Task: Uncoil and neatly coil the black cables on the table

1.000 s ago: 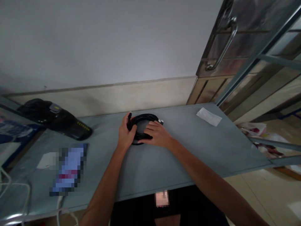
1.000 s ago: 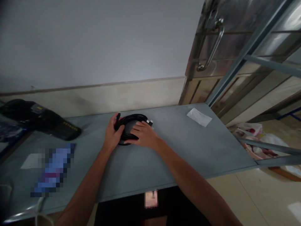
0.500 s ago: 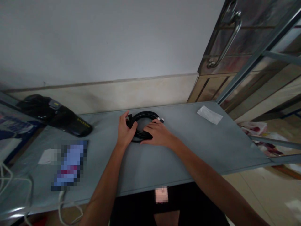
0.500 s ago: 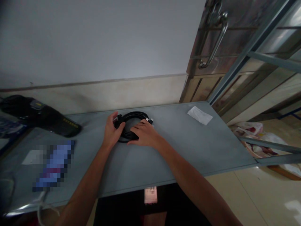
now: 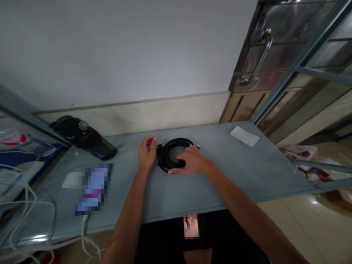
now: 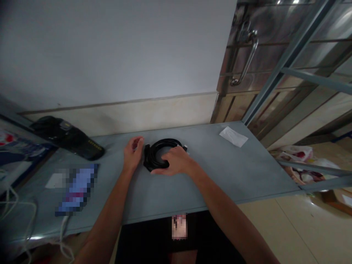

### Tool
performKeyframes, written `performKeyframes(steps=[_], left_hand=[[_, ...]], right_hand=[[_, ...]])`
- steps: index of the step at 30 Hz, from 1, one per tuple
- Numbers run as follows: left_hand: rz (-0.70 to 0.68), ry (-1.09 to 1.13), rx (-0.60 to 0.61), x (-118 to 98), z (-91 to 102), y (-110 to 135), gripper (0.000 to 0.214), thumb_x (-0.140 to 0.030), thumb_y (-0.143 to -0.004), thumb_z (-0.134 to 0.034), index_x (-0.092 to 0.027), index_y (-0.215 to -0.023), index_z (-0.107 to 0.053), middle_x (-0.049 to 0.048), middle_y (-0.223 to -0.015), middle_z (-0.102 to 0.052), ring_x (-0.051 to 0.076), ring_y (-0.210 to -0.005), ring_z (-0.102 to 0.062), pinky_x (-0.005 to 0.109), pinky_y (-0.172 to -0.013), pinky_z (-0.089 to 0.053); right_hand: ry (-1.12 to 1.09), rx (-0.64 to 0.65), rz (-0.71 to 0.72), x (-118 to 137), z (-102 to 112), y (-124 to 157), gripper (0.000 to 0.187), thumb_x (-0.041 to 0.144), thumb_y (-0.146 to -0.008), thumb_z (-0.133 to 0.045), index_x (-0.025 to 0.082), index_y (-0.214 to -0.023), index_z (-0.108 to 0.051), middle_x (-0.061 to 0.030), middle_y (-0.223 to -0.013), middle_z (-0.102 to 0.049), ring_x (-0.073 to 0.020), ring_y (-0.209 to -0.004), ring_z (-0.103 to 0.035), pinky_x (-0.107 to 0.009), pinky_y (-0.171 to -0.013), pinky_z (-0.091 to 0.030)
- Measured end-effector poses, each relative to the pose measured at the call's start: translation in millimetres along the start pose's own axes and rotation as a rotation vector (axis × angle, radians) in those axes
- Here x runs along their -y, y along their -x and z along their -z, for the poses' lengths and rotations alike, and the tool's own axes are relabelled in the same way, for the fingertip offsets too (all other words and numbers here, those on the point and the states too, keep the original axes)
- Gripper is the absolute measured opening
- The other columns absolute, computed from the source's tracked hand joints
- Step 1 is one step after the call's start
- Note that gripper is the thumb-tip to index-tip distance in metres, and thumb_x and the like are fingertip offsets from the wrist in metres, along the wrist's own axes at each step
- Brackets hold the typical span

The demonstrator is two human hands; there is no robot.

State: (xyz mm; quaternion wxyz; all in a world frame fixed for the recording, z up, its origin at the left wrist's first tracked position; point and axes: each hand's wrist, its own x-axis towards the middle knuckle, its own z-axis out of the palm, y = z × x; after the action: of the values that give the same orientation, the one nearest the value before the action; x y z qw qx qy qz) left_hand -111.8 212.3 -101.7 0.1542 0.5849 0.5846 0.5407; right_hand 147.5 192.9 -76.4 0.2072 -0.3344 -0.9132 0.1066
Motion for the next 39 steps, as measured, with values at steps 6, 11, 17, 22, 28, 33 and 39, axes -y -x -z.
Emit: performKeyframes(steps=[6,11,17,22,28,33,39], left_hand=[[0.006,0.052,0.285,-18,-6.2,14,0.054,-0.07,-0.107,-0.067,-0.023,-0.131,-0.077,0.0136,-0.132,-0.084,0.032,-0.122,-0.081,0.052,-0.116,-0.061],[-0.037,0.003,0.378,-27,-7.5,17,0.055,-0.072,-0.107,-0.064,-0.025,-0.132,-0.079,0.0114,-0.135,-0.084,0.033,-0.129,-0.079,0.052,-0.122,-0.058],[-0.068,-0.03,0.462,-31,-5.6,15,0.06,-0.075,-0.108,-0.06,-0.025,-0.132,-0.081,0.0096,-0.135,-0.085,0.033,-0.13,-0.079,0.049,-0.121,-0.059],[-0.13,-0.009,0.47,-33,-7.8,17,0.056,-0.073,-0.109,-0.06,-0.027,-0.131,-0.084,0.0106,-0.136,-0.085,0.034,-0.129,-0.079,0.052,-0.122,-0.058],[-0.208,-0.059,0.384,-37,-9.2,18,0.052,-0.066,-0.116,-0.048,-0.028,-0.115,-0.084,0.0127,-0.119,-0.086,0.034,-0.116,-0.079,0.053,-0.112,-0.06],[-0.234,-0.11,0.369,-34,-8.4,16,0.054,-0.065,-0.117,-0.045,-0.027,-0.111,-0.083,0.0122,-0.11,-0.084,0.033,-0.11,-0.077,0.052,-0.108,-0.059],[-0.248,-0.12,0.378,-32,-9.1,17,0.048,-0.059,-0.118,-0.047,-0.028,-0.111,-0.082,0.0124,-0.112,-0.084,0.033,-0.11,-0.078,0.052,-0.107,-0.059]], right_hand=[[-0.527,-0.476,-0.213,-34,20,2,0.081,0.084,-0.114,-0.038,0.023,-0.077,-0.077,-0.0062,-0.075,-0.078,-0.0171,-0.067,-0.07,-0.03,-0.068,-0.049],[-0.778,-0.783,-0.538,-68,13,-6,0.082,0.095,-0.104,-0.044,0.023,-0.076,-0.072,-0.0007,-0.054,-0.061,-0.0145,-0.049,-0.053,-0.029,-0.055,-0.044],[-0.839,-0.83,-0.621,-80,2,-9,0.082,0.099,-0.096,-0.053,0.023,-0.069,-0.067,0.0048,-0.049,-0.045,-0.0118,-0.045,-0.039,-0.028,-0.046,-0.031],[-0.782,-0.849,-0.605,-81,2,-9,0.082,0.098,-0.096,-0.056,0.022,-0.067,-0.068,0.005,-0.051,-0.041,-0.0119,-0.048,-0.037,-0.029,-0.049,-0.03],[-0.762,-0.861,-0.618,-85,0,-8,0.082,0.098,-0.098,-0.052,0.023,-0.068,-0.067,0.0047,-0.054,-0.04,-0.013,-0.051,-0.038,-0.03,-0.052,-0.031],[-0.755,-0.859,-0.62,-88,-1,-7,0.081,0.096,-0.099,-0.052,0.023,-0.069,-0.068,0.0047,-0.054,-0.04,-0.0134,-0.05,-0.039,-0.031,-0.053,-0.032],[-0.779,-0.872,-0.609,-87,-1,-8,0.082,0.098,-0.097,-0.054,0.022,-0.068,-0.068,0.005,-0.053,-0.038,-0.0132,-0.051,-0.037,-0.031,-0.053,-0.029]])
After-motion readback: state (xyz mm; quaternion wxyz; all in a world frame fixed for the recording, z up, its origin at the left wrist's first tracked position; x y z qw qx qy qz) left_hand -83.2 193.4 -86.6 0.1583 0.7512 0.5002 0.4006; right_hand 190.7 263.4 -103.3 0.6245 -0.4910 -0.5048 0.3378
